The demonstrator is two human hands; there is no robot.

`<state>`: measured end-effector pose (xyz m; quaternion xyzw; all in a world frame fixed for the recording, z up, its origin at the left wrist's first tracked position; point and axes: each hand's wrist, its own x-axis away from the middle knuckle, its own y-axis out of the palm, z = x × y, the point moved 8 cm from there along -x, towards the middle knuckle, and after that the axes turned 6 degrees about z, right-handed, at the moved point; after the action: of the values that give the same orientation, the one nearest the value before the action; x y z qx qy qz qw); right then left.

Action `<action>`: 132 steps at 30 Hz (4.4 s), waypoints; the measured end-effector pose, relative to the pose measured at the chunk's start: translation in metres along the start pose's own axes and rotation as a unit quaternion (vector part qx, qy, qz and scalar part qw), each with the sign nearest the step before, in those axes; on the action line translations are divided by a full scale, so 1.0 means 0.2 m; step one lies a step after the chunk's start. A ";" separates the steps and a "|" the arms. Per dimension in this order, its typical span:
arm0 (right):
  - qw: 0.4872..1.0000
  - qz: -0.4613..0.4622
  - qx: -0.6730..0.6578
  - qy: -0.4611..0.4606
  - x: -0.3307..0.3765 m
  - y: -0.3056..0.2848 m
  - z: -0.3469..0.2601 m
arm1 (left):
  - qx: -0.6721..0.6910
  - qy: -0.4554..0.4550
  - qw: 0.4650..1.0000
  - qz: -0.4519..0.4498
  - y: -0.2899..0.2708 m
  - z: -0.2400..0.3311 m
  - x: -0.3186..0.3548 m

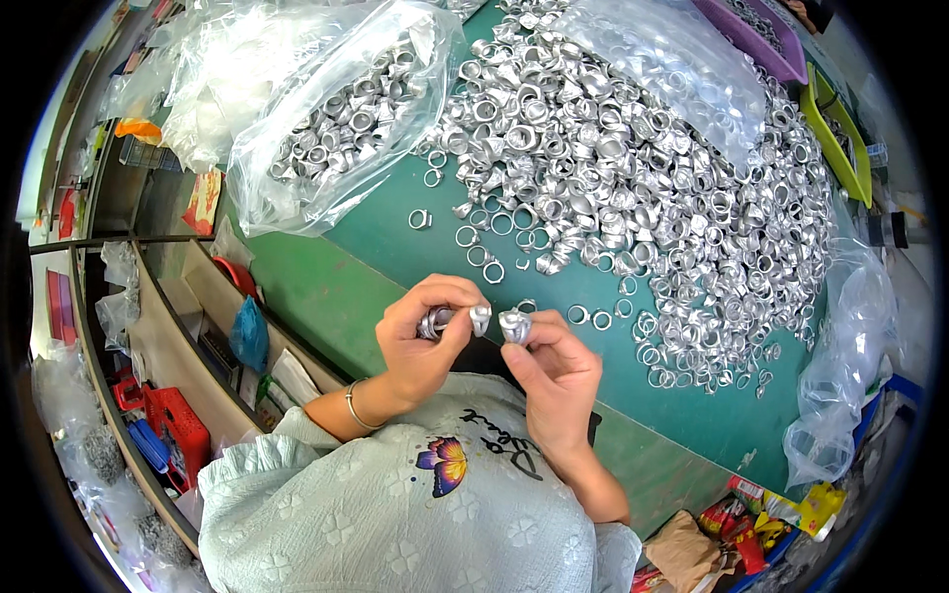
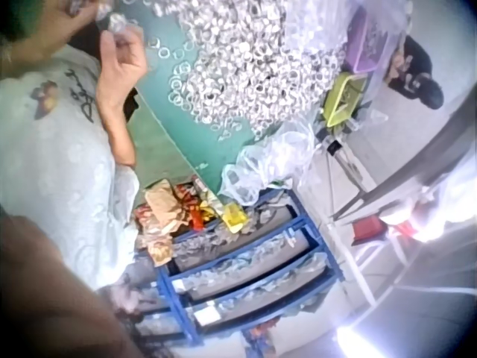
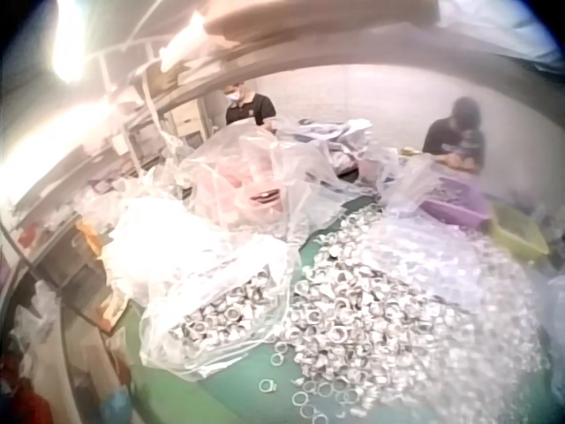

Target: The person picks up small metal rings and circular components from a large pile, sorts them by hand, and places them into a plastic bag.

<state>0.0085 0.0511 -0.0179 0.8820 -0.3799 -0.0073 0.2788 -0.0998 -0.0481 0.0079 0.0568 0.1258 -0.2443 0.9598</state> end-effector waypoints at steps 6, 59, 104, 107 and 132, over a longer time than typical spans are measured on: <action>0.999 -0.040 -0.026 -0.022 0.02 0.04 -0.03 | 0.084 -0.005 0.996 -0.009 0.04 0.04 0.04; 0.991 0.067 0.089 -0.075 -0.04 -0.15 0.00 | -0.092 -0.079 0.990 -0.073 -0.06 -0.22 -0.16; 0.990 -0.004 0.045 -0.134 0.06 0.03 -0.12 | 0.128 -0.129 0.973 -0.144 0.12 0.07 0.05; 0.987 -0.004 0.058 -0.149 0.06 0.04 -0.14 | 0.123 -0.126 0.973 -0.150 0.12 0.08 0.05; 0.844 0.042 0.426 -0.322 -0.01 -0.02 -0.24 | -0.400 0.000 0.916 -0.038 -0.11 -0.29 -0.22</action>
<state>0.0206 0.0776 0.0203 0.8453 -0.4505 -0.1165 -0.2625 -0.1601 -0.0370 -0.0378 -0.3361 0.2152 -0.2095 0.8926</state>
